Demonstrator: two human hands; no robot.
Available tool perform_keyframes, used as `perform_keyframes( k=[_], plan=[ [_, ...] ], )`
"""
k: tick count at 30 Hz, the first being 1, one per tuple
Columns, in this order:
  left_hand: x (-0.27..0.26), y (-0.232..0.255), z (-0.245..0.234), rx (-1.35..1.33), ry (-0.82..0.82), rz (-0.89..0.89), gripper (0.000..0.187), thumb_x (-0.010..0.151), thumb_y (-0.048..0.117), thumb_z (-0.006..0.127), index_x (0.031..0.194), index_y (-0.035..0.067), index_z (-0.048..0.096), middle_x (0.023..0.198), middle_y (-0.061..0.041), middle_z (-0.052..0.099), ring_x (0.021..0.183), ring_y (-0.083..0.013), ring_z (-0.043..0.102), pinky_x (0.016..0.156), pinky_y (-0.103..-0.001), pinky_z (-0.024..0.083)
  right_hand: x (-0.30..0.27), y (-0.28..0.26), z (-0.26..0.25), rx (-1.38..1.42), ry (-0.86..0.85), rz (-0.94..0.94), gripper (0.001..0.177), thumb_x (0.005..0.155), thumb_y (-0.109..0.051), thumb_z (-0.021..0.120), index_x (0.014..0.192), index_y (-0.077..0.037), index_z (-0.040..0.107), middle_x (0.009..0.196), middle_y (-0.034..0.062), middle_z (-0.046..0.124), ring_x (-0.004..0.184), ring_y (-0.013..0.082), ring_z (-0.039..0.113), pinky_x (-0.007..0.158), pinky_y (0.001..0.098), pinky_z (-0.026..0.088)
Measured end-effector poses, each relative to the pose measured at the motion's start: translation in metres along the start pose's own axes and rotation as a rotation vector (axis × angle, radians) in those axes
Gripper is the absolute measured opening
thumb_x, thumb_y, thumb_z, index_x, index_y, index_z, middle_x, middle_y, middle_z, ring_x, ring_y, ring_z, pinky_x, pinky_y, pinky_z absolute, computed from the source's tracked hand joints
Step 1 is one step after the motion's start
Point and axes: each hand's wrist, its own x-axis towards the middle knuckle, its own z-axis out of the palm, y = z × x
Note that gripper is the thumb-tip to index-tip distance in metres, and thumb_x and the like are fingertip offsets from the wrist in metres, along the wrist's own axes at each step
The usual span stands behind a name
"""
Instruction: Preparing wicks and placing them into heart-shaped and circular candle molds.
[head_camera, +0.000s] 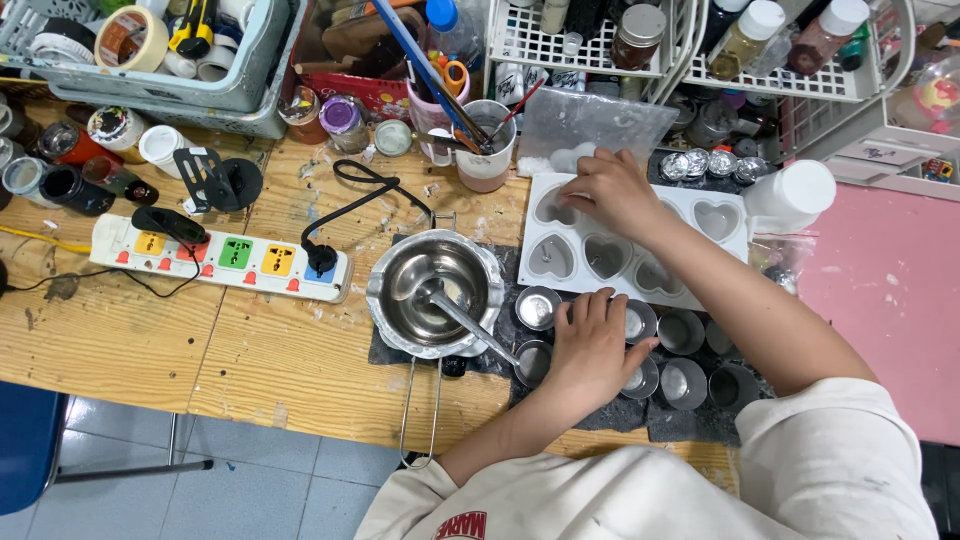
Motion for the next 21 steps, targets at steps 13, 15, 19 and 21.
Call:
perform_keyframes(
  k=[13, 15, 19, 21],
  plan=[
    [0.007, 0.014, -0.002, -0.159, 0.068, 0.148, 0.036, 0.096, 0.032, 0.068, 0.124, 0.01, 0.064, 0.122, -0.006, 0.066, 0.12, -0.0263, 0.058, 0.103, -0.046, 0.038, -0.203, -0.066, -0.165, 0.351, 0.511, 0.45, 0.01, 0.099, -0.003, 0.078, 0.109, -0.004, 0.076, 0.078, 0.0029, 0.055, 0.076, 0.0123, 0.051, 0.072, 0.0257, 0.041],
    [0.007, 0.017, 0.003, -0.149, 0.036, 0.193, 0.034, 0.095, 0.029, 0.068, 0.124, 0.011, 0.064, 0.122, -0.006, 0.066, 0.121, -0.026, 0.058, 0.103, -0.046, 0.038, -0.252, -0.065, -0.16, 0.368, 0.626, 0.57, 0.009, 0.103, -0.002, 0.077, 0.112, -0.003, 0.076, 0.081, 0.0027, 0.054, 0.077, 0.0116, 0.049, 0.072, 0.0236, 0.04],
    [0.006, 0.029, 0.019, -0.168, 0.038, 0.27, 0.029, 0.096, 0.026, 0.068, 0.121, 0.011, 0.065, 0.12, -0.006, 0.066, 0.121, -0.026, 0.058, 0.106, -0.047, 0.038, -0.319, -0.072, -0.134, 0.293, 0.711, 0.71, 0.009, 0.106, -0.003, 0.078, 0.115, -0.005, 0.076, 0.081, 0.0029, 0.054, 0.079, 0.0128, 0.051, 0.076, 0.0247, 0.042],
    [0.002, 0.039, 0.029, -0.209, 0.008, 0.331, 0.025, 0.098, 0.024, 0.067, 0.119, 0.011, 0.065, 0.119, -0.004, 0.067, 0.122, -0.0248, 0.058, 0.107, -0.047, 0.037, -0.348, -0.074, -0.113, 0.104, 0.636, 0.796, 0.01, 0.101, -0.004, 0.076, 0.111, -0.007, 0.077, 0.081, 0.0048, 0.057, 0.084, 0.0156, 0.053, 0.08, 0.0306, 0.044]
  ],
)
